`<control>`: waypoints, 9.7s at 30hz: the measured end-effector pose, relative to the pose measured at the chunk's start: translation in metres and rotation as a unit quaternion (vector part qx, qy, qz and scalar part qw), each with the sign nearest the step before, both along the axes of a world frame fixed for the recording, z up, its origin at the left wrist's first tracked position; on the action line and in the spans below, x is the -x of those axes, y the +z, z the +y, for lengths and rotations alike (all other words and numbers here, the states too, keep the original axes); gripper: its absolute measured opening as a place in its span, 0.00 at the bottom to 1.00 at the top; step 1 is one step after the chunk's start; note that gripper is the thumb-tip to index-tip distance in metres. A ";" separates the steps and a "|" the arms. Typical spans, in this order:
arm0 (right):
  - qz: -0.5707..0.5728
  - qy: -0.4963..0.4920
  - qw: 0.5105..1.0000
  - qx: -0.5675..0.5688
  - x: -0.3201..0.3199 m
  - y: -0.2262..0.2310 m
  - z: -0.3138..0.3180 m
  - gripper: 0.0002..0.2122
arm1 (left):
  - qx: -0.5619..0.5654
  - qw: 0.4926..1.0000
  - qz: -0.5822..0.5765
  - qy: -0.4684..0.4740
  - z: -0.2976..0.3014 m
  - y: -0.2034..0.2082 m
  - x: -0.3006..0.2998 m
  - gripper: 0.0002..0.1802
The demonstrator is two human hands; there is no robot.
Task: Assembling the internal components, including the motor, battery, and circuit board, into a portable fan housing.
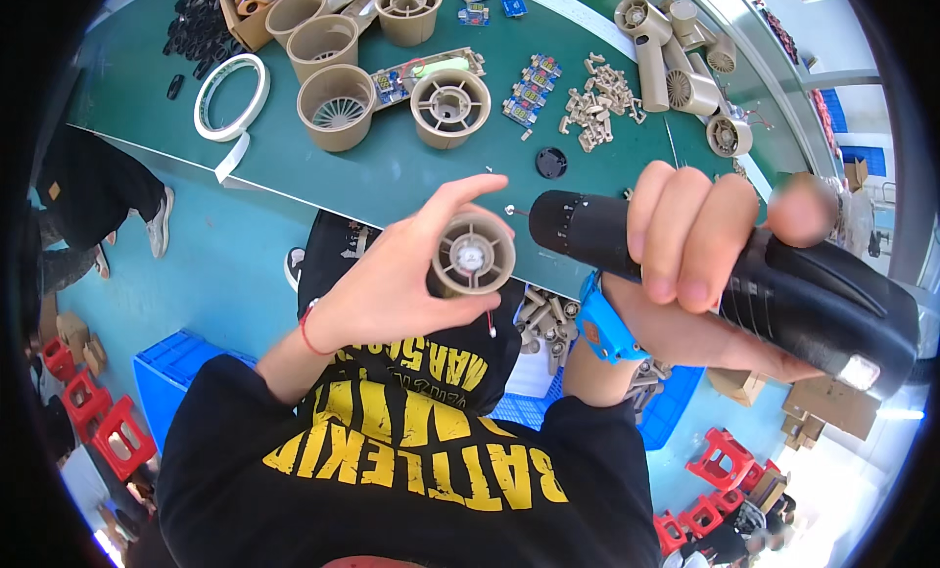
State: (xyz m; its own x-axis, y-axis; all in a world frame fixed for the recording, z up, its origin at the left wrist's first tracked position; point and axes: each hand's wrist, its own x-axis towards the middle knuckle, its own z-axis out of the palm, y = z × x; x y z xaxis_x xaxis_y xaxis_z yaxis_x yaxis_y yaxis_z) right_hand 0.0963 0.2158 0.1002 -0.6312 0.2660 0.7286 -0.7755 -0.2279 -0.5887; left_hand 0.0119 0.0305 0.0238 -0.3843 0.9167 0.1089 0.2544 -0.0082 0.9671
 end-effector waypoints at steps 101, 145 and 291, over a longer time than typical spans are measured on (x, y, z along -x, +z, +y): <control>-0.236 -0.407 0.802 -0.369 -0.014 -0.031 -0.070 0.08 | 0.041 0.894 0.409 0.181 -0.049 0.050 0.025 0.37; -0.381 -0.251 0.890 -0.004 0.000 -0.101 -0.053 0.04 | 0.137 0.810 0.567 0.059 -0.034 0.061 0.199 0.11; -0.359 -0.217 0.904 0.080 0.022 -0.071 -0.058 0.09 | -0.348 0.897 -0.156 -0.224 -0.075 0.129 0.029 0.10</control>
State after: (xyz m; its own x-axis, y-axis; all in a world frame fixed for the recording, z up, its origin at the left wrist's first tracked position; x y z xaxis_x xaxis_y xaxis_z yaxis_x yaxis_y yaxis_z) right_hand 0.0746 0.1575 0.0292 -0.7376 0.6674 0.1025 -0.2432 -0.1209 -0.9624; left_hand -0.0166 -0.0448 0.1533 -0.1052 0.7387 0.6658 -0.2075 -0.6711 0.7118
